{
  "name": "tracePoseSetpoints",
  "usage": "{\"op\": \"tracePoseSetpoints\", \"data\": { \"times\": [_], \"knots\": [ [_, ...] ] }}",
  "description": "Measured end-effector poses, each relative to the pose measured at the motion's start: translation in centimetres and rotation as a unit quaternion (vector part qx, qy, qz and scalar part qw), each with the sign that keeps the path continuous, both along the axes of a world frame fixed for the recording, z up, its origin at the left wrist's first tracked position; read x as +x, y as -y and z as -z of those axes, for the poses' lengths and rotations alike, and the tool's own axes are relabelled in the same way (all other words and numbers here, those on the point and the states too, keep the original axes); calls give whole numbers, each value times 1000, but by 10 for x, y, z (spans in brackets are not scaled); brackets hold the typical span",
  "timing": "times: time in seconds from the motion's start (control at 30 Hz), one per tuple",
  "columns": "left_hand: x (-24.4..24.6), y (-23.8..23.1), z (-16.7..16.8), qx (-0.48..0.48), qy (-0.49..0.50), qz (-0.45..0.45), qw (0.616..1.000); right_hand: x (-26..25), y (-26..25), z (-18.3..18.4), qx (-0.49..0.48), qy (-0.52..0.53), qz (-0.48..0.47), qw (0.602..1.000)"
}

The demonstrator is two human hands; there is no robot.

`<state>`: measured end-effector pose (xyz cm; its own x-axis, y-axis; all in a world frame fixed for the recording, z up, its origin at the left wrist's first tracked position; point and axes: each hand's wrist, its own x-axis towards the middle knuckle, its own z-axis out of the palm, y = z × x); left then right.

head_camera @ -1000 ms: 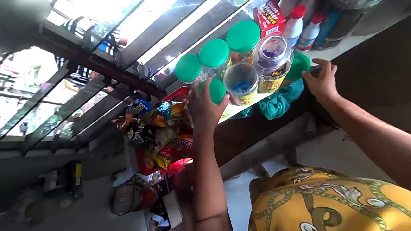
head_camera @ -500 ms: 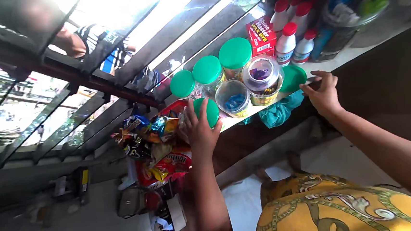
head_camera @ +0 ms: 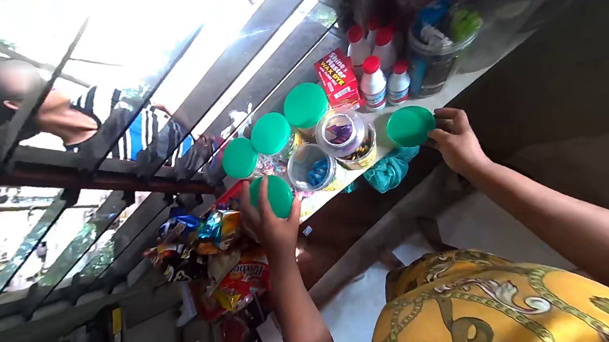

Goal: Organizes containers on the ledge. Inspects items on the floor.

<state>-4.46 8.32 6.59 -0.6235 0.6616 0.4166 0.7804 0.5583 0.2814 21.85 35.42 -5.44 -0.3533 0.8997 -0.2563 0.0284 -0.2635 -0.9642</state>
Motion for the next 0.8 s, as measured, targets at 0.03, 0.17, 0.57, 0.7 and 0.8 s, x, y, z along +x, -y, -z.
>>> {"op": "tracePoseSetpoints", "data": {
  "times": [0.03, 0.17, 0.57, 0.7, 0.8],
  "knots": [
    [-1, 0, 0, -15, -1, -3, 1000, 4, 1, -8, -11, -21, 5, 1000],
    [-5, 1, -4, -90, 5, -6, 996, 16, 8, -39, 33, -82, 28, 996],
    [140, -33, -23, 253, 128, 263, 922, 1, 104, -126, 261, -214, -252, 907],
    [125, -6, -13, 320, 164, 155, 920, -5, 94, -124, 339, -186, -328, 862],
    [113, 6, -14, 327, 184, 65, 925, -18, 93, -126, 357, -159, -322, 862]
  ]
}}
